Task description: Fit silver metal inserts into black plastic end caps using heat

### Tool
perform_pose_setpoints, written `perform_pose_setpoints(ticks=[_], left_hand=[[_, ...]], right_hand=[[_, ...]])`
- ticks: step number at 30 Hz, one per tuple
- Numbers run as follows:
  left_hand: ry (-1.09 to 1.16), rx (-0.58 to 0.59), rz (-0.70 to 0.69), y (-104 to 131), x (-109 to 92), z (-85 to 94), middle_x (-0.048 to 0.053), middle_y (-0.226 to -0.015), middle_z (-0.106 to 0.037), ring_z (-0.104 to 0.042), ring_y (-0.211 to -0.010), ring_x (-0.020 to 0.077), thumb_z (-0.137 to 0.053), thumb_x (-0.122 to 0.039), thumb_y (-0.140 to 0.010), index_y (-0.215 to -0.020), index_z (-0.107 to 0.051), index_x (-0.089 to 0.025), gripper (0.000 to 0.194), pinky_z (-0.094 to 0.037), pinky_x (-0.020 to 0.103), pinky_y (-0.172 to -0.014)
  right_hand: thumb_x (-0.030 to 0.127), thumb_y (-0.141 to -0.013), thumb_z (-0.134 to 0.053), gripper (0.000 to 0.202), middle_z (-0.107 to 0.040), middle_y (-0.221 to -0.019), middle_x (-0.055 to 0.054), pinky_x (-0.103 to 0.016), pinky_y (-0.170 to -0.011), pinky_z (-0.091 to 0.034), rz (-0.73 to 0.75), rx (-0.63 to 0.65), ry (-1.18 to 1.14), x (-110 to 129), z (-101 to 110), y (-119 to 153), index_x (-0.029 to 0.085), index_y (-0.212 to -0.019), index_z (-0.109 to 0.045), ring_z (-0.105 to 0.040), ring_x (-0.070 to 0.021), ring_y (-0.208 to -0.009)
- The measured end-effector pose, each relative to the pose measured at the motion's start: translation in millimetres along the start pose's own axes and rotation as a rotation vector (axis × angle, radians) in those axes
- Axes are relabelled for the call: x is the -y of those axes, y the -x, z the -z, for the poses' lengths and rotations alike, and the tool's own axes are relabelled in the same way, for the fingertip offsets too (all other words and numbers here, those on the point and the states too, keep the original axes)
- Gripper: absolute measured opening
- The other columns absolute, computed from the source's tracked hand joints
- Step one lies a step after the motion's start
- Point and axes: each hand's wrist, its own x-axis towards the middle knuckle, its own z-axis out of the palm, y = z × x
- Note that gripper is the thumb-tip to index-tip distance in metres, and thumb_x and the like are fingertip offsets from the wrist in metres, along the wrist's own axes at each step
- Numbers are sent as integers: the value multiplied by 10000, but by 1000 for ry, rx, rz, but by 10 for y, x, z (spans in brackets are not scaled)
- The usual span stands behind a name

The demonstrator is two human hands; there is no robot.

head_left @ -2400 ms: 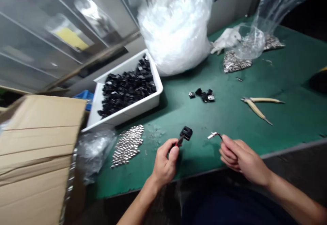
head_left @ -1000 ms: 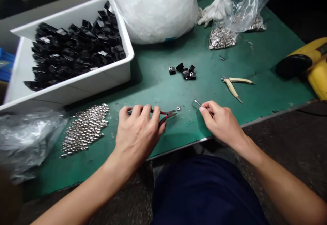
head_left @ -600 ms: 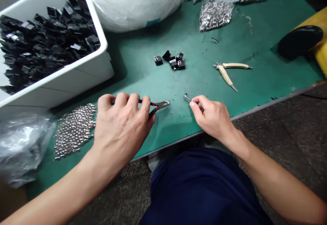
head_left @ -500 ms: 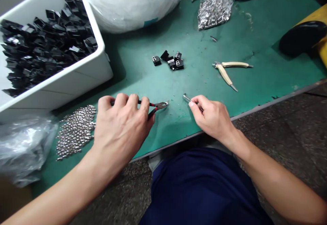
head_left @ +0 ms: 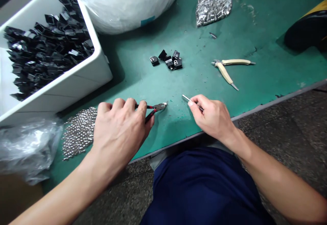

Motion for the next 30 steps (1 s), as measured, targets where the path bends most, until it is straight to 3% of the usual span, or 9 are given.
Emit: perform_pose_setpoints(ticks=[14, 20, 27, 30], left_hand=[[155, 10, 97, 181, -19, -211, 122, -808, -625, -631, -800, 326, -494, -583, -956, -959, -702, -195, 440, -424, 406, -653], [196, 2, 172, 301, -78, -404, 103, -832, -645, -646, -804, 306, -460, -590, -983, -1043, -697, -209, 453, -372, 350, -581], [495, -131, 380, 466, -246, -840, 59, -939, -710, -681, -849, 235, -547, -544, -969, -1148, -682, -239, 379, -439, 307, -642], [662, -281, 460, 515, -305, -1010, 52, -949, -716, -683, -860, 209, -605, -489, -951, -1123, -668, -214, 331, -484, 286, -723]], right_hand=[[334, -1035, -497, 242, -720, -724, -17, -308, -633, -337, 19, -17, 56, 0, -19, 32, 200, -1028, -698, -663, -187, -672], [325, -1032, -504, 223, -729, -811, -18, -311, -666, -374, 48, -49, 93, 29, -47, 82, 206, -1063, -690, -677, -199, -767], [305, -989, -586, 216, -685, -1093, -122, -403, -856, -460, 113, -196, 277, 28, 88, -82, 195, -1087, -744, -608, -299, -1052], [291, -964, -640, 209, -674, -1143, -128, -462, -934, -496, 232, -297, 32, 218, 276, -11, 214, -1130, -739, -621, -301, -1067]])
